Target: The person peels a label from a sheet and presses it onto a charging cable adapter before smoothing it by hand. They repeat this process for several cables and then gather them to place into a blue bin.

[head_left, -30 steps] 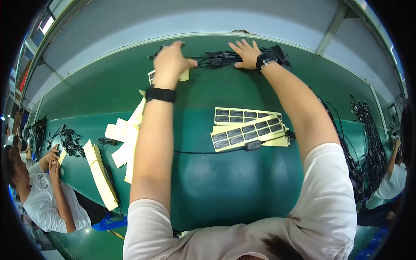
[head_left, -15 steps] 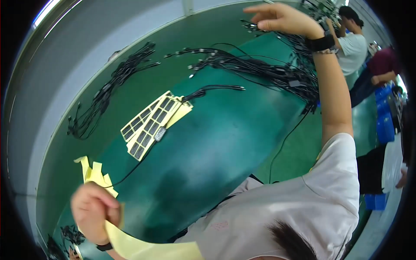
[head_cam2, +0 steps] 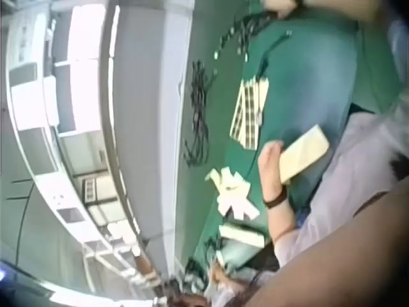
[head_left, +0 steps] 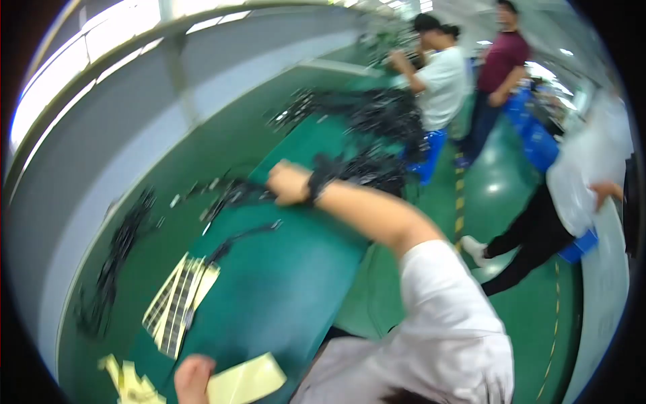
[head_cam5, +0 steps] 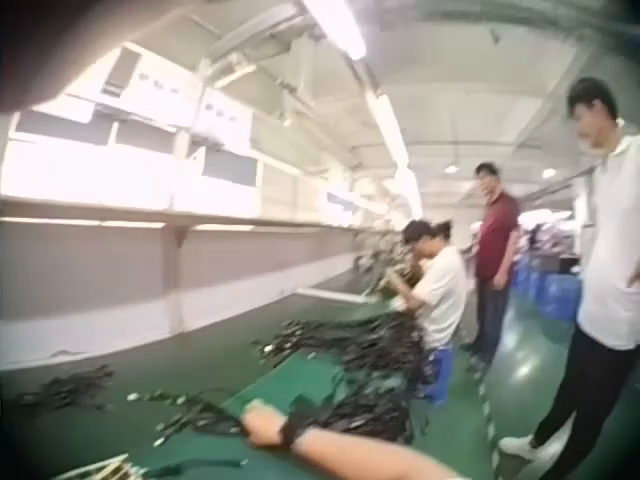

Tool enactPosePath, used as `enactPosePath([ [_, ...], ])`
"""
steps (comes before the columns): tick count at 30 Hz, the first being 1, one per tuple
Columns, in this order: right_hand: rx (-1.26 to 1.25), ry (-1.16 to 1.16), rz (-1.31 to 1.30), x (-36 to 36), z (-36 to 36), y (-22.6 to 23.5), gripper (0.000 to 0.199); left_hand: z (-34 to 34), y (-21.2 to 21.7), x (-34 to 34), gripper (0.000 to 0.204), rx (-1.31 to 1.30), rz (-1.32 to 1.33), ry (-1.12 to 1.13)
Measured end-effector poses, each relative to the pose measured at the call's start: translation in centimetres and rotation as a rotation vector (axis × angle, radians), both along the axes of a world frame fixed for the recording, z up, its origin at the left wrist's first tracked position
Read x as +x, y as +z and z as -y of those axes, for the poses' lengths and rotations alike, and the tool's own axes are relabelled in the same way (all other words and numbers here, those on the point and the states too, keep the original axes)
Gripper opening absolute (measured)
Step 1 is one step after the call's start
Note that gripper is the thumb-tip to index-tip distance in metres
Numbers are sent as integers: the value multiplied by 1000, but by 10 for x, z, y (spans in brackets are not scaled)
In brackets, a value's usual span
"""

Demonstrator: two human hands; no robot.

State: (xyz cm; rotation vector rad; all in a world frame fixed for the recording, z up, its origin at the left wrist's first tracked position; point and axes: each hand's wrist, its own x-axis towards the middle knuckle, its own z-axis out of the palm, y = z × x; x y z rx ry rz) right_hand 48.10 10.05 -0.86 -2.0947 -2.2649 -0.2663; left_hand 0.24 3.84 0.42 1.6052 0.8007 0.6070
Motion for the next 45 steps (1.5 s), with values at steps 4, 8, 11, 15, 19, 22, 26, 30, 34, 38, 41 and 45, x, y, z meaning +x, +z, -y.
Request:
enactPosePath([
  [4, 140, 1, -55, 13, 9, -32, 22, 16, 52, 33, 20, -113, -37, 52],
  [8, 167, -136, -238, 16, 3, -29, 20, -10, 56, 48, 18, -261, 102, 158],
  [11, 297, -26, -392, 28, -7, 3, 25, -26, 43, 56, 16, 17, 133, 114],
  [15, 23, -122, -726, 64, -3, 35, 24, -47, 21, 98, 12, -41, 43, 82],
  [19, 148, -199, -965, 104, -15, 61, 22, -64, 5, 148, 15, 6, -39, 85],
  [22, 121, -140, -1097, 118, -22, 69, 22, -77, 0, 182, 17, -45, 69, 81],
  [26, 67, 30, -1181, 124, -23, 56, 22, -68, 13, 239, 27, 260, -56, -29],
  [30, -85, 73, -1210, 114, -34, 12, 31, -55, -13, 340, 47, 889, -130, -252],
  [34, 36, 303, -672, 87, -7, -18, 29, -69, -5, 394, 74, 1042, -353, 122],
  [38, -18, 214, -542, 85, 26, -26, 29, -89, -16, 417, 67, 1183, -413, -123],
  [41, 281, 310, -324, 80, 54, -24, 29, -124, -40, 429, 46, 1035, -650, -358],
  [45, 39, 120, -680, 54, 208, 43, 33, -134, -55, 425, 47, 1233, -602, -263],
])
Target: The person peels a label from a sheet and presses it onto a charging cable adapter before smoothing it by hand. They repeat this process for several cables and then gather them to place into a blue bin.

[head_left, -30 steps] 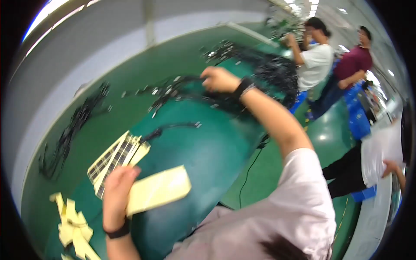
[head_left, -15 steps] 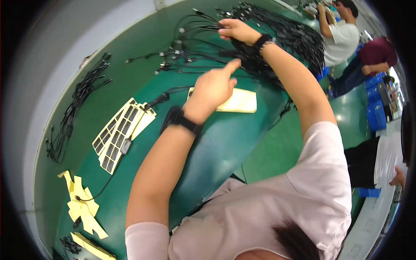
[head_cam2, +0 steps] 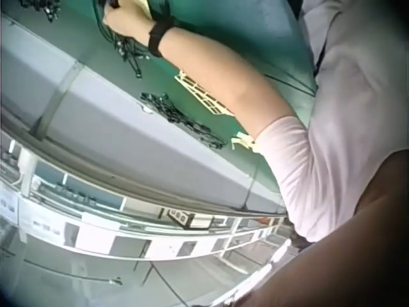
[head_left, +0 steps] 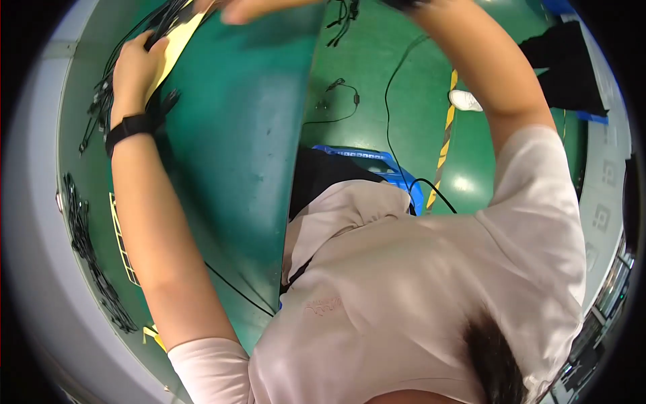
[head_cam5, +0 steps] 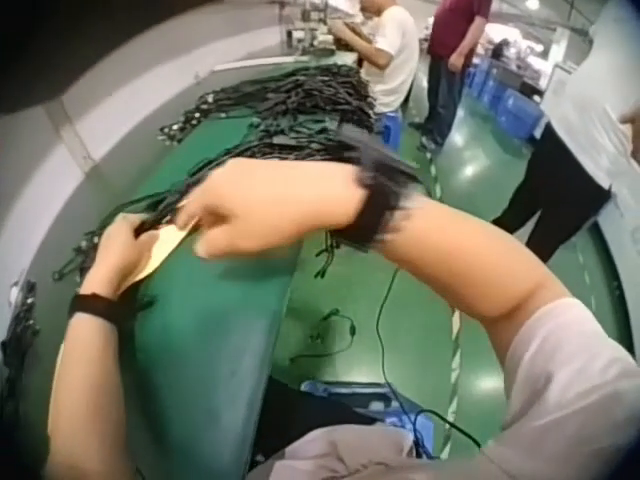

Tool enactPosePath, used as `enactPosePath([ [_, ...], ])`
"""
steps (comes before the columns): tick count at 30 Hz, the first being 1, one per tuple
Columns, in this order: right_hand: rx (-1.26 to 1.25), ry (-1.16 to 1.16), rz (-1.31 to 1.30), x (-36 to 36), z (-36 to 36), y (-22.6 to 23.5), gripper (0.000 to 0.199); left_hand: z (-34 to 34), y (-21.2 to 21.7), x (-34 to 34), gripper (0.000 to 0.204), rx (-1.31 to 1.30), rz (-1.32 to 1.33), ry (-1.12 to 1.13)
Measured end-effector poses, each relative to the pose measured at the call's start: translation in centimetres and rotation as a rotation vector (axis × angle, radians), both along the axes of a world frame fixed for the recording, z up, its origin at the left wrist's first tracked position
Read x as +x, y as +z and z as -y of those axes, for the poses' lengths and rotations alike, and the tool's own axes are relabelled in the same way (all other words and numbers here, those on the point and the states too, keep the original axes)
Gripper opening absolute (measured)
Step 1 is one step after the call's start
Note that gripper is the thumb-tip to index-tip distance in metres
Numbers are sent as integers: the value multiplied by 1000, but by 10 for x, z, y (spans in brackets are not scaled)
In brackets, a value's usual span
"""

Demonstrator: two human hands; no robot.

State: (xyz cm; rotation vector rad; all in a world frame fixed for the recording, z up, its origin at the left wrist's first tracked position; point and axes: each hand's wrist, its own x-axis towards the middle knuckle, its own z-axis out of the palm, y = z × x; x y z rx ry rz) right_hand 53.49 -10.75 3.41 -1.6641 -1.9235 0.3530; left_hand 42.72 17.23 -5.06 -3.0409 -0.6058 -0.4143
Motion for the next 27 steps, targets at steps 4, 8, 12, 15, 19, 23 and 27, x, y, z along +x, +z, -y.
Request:
enactPosePath([
  [4, -387, -183, -610, 23, 153, 2, 43, 21, 0, 18, 47, -18, -28, -23],
  [8, -599, -634, -572, 49, 245, -87, 38, 29, 2, 19, 45, -131, -80, -39],
  [12, -944, -1075, -535, 89, 269, -217, 25, 17, -4, 17, 42, -39, 3, -38],
  [15, -796, -1179, -749, 96, 295, -319, 25, 34, -4, 24, 42, 66, 31, 3],
  [19, -622, -1159, -760, 92, 297, -452, 30, 26, -5, 28, 42, 173, 28, 42],
  [23, -655, -1203, -896, 83, 281, -592, 43, 22, -7, 26, 37, 112, -21, 75],
  [27, -1016, -1249, -991, 82, 221, -624, 51, 21, 6, 16, 34, 49, -85, 200],
])
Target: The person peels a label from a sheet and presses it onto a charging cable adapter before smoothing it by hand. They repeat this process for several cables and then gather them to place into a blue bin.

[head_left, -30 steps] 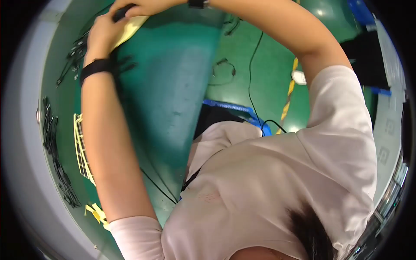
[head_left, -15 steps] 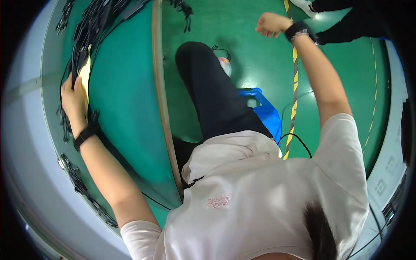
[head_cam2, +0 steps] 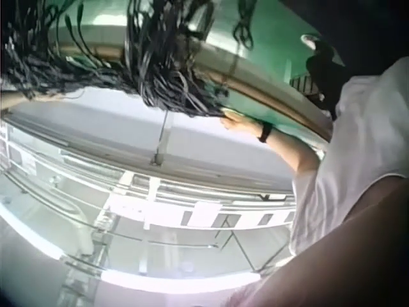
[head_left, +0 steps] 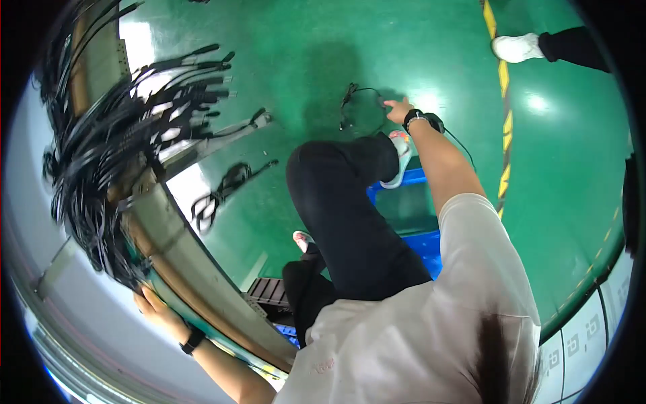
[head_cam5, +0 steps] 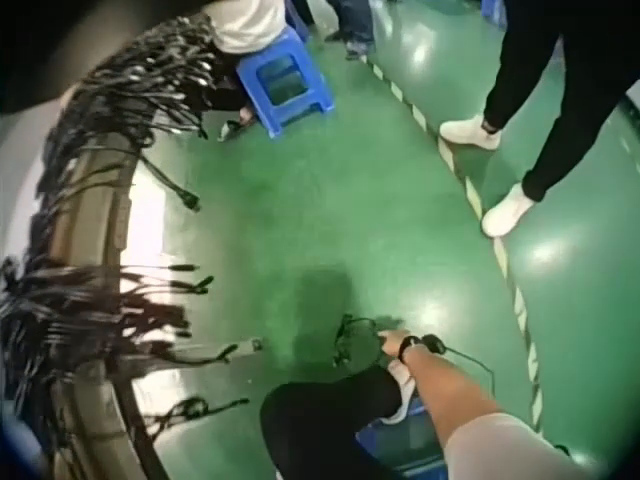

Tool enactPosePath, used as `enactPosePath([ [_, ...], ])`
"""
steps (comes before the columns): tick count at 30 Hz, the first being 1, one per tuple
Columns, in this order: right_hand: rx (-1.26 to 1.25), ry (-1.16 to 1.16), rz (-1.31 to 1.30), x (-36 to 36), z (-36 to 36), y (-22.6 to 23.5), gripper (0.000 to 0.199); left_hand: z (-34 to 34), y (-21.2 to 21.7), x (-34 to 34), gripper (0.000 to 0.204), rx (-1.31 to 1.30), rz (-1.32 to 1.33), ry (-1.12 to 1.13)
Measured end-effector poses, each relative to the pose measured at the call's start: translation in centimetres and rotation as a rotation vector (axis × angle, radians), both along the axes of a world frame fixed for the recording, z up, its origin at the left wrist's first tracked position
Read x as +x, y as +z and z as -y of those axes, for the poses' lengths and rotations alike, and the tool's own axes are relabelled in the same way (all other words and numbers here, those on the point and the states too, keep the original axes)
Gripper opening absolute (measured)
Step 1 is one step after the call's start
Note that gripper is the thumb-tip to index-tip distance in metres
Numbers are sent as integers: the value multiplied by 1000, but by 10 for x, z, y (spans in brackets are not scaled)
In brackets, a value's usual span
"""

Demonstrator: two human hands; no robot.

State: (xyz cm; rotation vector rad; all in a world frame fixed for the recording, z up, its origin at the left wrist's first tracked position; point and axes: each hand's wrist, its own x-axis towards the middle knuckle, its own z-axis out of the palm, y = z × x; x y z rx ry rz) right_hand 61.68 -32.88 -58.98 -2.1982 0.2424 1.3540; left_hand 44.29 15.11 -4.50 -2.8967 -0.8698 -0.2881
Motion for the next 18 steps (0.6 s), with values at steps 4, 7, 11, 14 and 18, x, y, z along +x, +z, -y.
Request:
enactPosePath([
  [4, -44, -39, -148, -4, -37, -55, 55, 3, 13, 3, 34, 44, -33, 28],
  [7, -67, -72, -244, 2, -56, -86, 57, 4, 15, 17, 34, 65, -54, 38],
  [11, -144, -63, -216, 2, -53, -142, 56, 10, 13, 22, 34, 63, -82, 59],
  [14, -225, -76, -93, -5, -80, -143, 48, 10, 16, 27, 34, 80, -104, 63],
  [18, 8, -274, 375, -21, -58, -140, 34, 0, 4, 32, 34, 43, -101, 68],
])
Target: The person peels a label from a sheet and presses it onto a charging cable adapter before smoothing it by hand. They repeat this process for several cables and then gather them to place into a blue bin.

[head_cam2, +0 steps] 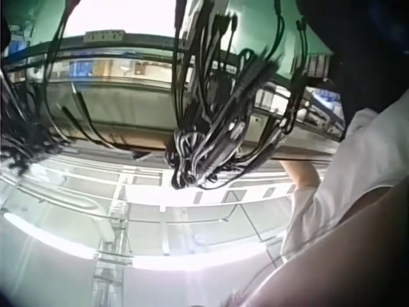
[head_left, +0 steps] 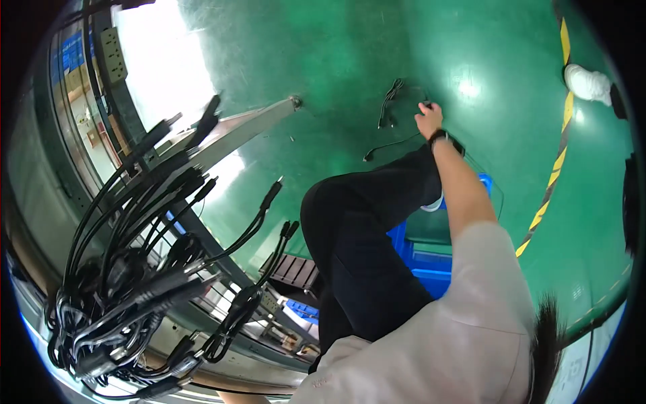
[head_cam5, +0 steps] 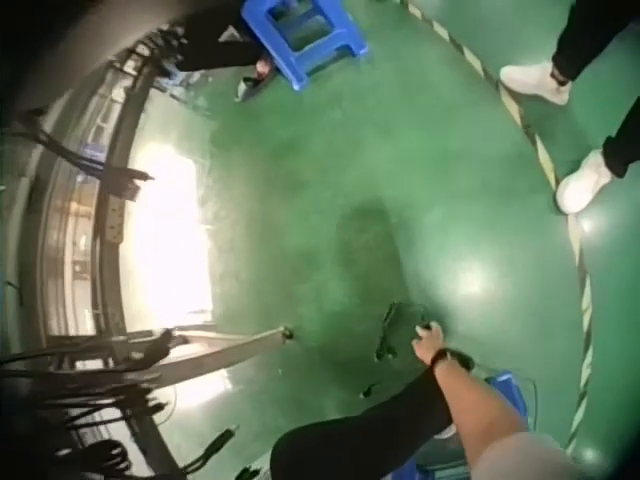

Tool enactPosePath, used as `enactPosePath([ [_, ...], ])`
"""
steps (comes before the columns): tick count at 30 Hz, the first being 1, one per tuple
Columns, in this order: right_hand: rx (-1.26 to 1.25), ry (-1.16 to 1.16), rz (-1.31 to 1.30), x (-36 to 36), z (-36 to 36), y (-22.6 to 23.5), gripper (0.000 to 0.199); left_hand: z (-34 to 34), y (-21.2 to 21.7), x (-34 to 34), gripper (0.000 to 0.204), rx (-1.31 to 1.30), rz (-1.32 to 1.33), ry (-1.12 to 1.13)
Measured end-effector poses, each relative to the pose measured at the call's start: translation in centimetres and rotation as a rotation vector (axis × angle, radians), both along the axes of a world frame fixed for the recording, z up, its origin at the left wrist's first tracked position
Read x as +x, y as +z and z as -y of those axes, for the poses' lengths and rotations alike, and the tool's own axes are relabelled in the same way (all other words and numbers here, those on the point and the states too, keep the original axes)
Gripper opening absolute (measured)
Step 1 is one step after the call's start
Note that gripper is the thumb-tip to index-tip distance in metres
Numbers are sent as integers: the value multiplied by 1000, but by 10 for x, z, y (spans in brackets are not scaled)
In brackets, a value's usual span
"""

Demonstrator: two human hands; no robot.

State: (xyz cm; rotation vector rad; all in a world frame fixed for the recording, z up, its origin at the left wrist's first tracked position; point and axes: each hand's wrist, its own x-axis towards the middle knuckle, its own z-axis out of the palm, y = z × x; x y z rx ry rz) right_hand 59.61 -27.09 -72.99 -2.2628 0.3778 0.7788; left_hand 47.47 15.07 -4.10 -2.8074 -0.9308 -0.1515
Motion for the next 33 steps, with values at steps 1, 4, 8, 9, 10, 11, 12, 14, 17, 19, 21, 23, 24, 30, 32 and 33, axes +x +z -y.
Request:
enactPosePath([
  [1, 117, -115, 75, 4, -6, 24, 31, 0, 4, -1, 34, 16, 11, 10],
  [4, 695, -695, 213, 17, -13, 166, 26, 2, 13, -11, 34, 45, 64, 33],
  [8, 1319, -1163, -50, 35, 25, 267, 26, -10, 1, -30, 34, 29, 154, 24],
  [9, 1542, -1120, -77, 40, 38, 272, 25, -12, -6, -32, 34, 34, 174, 16],
  [10, 1760, -1070, -119, 40, 42, 282, 24, -17, -10, -36, 34, 29, 193, -2],
  [11, 1767, -1127, -87, 44, 41, 321, 26, 11, -16, -14, 33, -33, 183, 4],
  [12, 1787, -1184, -63, 56, 39, 378, 28, 15, -15, -7, 32, -23, 240, -71],
  [14, 2121, -932, -116, 66, 63, 443, 34, 18, -15, -4, 29, -39, 307, -89],
  [17, 2069, -538, 133, 76, 65, 569, 45, 24, -16, -10, 26, -30, 382, -67],
  [19, 2226, 28, 240, 51, 51, 660, 54, 28, -16, -6, 25, -65, 399, -57],
  [21, 2011, 196, 453, 25, 28, 733, 61, 23, -9, -4, 26, -105, 438, -95],
  [23, 1592, 312, 717, 0, -2, 789, 78, 27, -10, -10, 27, -148, 444, -70],
  [24, 1405, 316, 805, -7, -24, 803, 86, 24, -11, -19, 27, -154, 438, -44],
  [30, 667, 759, 1088, 1, -60, 864, 53, 26, 3, -19, 30, -214, 490, -46],
  [32, 406, 687, 1065, -7, -83, 883, 48, 22, 8, -24, 31, -233, 444, -47],
  [33, 175, 719, 1284, -21, -109, 893, 39, 16, 10, -27, 31, -235, 447, -42],
])
